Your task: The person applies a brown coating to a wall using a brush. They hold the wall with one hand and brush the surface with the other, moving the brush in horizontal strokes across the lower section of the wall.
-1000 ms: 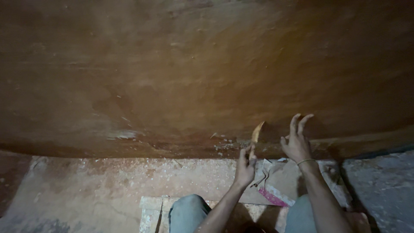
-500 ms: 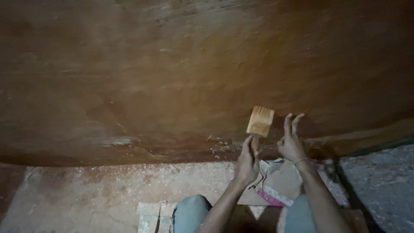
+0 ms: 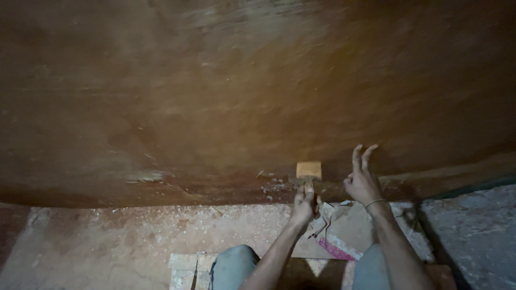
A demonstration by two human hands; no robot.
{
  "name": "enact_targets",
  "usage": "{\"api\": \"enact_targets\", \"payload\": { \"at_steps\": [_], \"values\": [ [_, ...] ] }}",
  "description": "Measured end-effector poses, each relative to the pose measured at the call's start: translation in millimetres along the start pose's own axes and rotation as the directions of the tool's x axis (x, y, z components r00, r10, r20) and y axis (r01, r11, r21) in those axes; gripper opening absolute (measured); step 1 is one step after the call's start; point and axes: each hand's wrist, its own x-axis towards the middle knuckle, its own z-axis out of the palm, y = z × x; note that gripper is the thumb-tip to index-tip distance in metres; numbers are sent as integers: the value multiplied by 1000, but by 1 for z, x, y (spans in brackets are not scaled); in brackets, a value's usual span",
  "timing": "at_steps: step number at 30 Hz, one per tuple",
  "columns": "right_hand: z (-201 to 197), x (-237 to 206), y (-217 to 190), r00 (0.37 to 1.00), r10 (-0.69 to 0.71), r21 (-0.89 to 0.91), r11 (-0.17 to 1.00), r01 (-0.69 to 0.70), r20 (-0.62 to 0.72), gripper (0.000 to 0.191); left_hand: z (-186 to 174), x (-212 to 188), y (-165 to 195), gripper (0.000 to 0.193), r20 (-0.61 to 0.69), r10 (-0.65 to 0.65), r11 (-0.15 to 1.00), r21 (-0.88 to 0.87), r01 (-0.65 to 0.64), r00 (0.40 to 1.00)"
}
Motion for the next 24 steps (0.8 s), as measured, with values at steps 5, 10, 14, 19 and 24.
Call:
{"api": "enact_targets", "payload": {
  "at_steps": [5,10,14,19,24],
  "values": [
    [1,1,4,996,68,-113,992,-62,50,114,-5,-29,9,32,115,504,843,150,-517,856],
    [4,2,6,1000,25,-94,995,-24,11,113,-40,-22,18,34,-93,360,921,195,-338,928],
    [7,3,3,999,37,-65,997,-38,-18,109,-56,-10,6,41,-103,55,993,-96,-65,993],
    [11,3,-3,997,66,-52,996,-68,-44,107,-63,-8,-8,28,10,-303,890,-355,287,953],
    [19,4,-8,993,6,-88,996,-17,-122,106,-71,-14,5,30,-183,128,992,26,-125,975]
  ]
}}
